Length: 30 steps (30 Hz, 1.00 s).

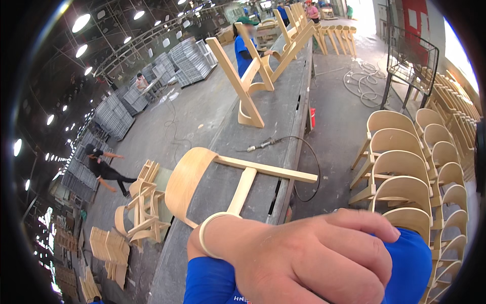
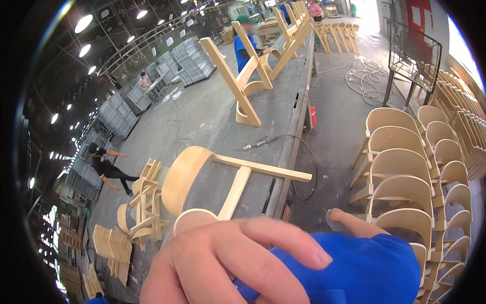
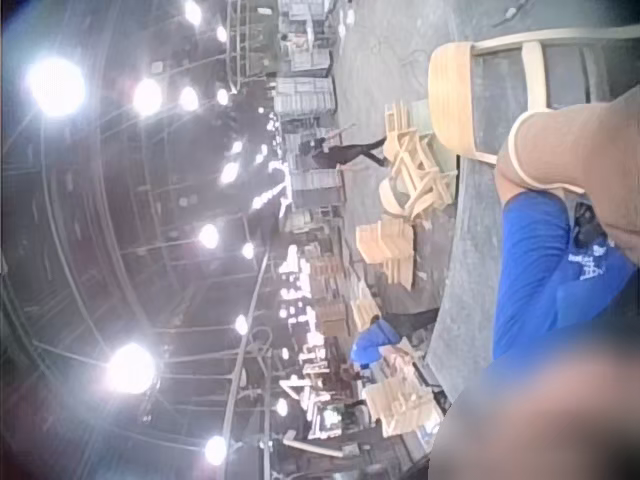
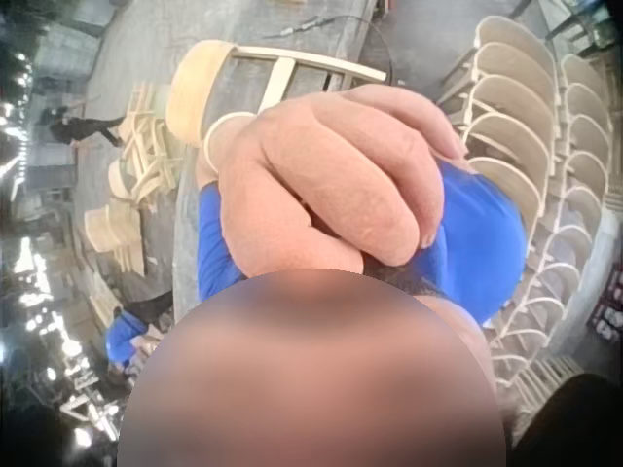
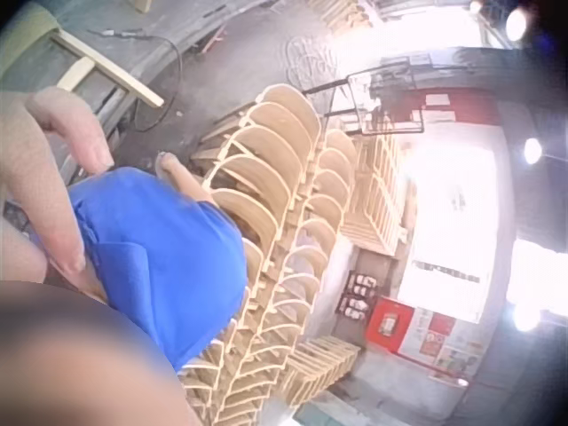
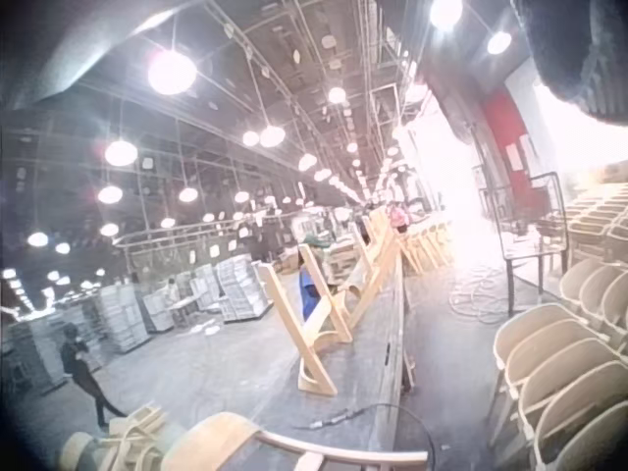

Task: The person sands the surfaces of wooden chair frames using a sanding block. They rotate the chair to access different sides, sand the legs and backrest, then place the finished chair in a stack. The person repeats the process with another chair frame.

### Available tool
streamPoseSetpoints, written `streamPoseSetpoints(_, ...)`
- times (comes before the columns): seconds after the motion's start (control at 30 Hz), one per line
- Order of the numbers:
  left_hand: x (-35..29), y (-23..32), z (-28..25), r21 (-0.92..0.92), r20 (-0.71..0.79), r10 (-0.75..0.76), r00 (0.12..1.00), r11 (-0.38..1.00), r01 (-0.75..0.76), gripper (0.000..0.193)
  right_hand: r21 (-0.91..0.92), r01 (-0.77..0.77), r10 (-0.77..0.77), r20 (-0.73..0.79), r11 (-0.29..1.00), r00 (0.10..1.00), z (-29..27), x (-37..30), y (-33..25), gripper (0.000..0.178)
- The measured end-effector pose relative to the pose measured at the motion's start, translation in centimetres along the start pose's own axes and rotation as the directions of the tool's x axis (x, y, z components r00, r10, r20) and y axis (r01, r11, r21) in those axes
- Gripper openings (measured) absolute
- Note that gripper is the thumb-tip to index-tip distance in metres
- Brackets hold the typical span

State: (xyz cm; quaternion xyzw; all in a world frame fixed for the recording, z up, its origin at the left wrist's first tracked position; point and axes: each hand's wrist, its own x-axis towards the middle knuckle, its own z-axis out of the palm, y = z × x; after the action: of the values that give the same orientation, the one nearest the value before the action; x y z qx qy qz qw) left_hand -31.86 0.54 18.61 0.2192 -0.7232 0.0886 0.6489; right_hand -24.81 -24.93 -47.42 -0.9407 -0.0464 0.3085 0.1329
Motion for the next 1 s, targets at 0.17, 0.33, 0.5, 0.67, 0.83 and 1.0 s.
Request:
streamPoseSetpoints(0.17,-1.0,-3.4,2.1,-0.046,-0.017,-0.084,0.996,0.995,0.083,0.025,0.031,0.013,-0.013,-0.008,0.999,1.0,-0.1,-1.6,2.1,0.036)
streamPoseSetpoints(0.33,-1.4,-5.1,1.6,-0.031,0.276,-0.321,0.906,0.939,0.343,0.028,0.063,-0.028,0.028,0.01,0.998,1.0,-5.1,-5.6,1.3,0.031)
streamPoseSetpoints(0.5,-1.5,-6.0,2.8,-0.017,0.459,-0.407,0.79,0.885,0.466,0.021,0.15,0.003,0.004,-0.041,0.989,0.999,-6.9,-7.5,1.6,0.037)
streamPoseSetpoints(0.67,-7.1,-4.1,-3.1,0.531,0.234,-0.79,0.567,0.592,0.606,0.022,0.167,-0.031,0.035,-0.018,0.986,0.999,-5.9,-6.7,3.5,0.038)
streamPoseSetpoints(0.83,-28.0,-0.1,-13.9,0.369,-0.844,-0.503,0.187,-0.292,0.882,0.035,0.334,-0.13,0.155,-0.049,0.933,0.987,-5.7,-6.7,5.9,0.044)
streamPoseSetpoints(1.0,-46.7,10.7,-7.2,-0.219,-0.965,0.151,-0.216,-0.917,0.334,0.07,0.321,-0.195,0.206,-0.003,0.927,0.978,-3.9,-6.6,7.7,0.047)
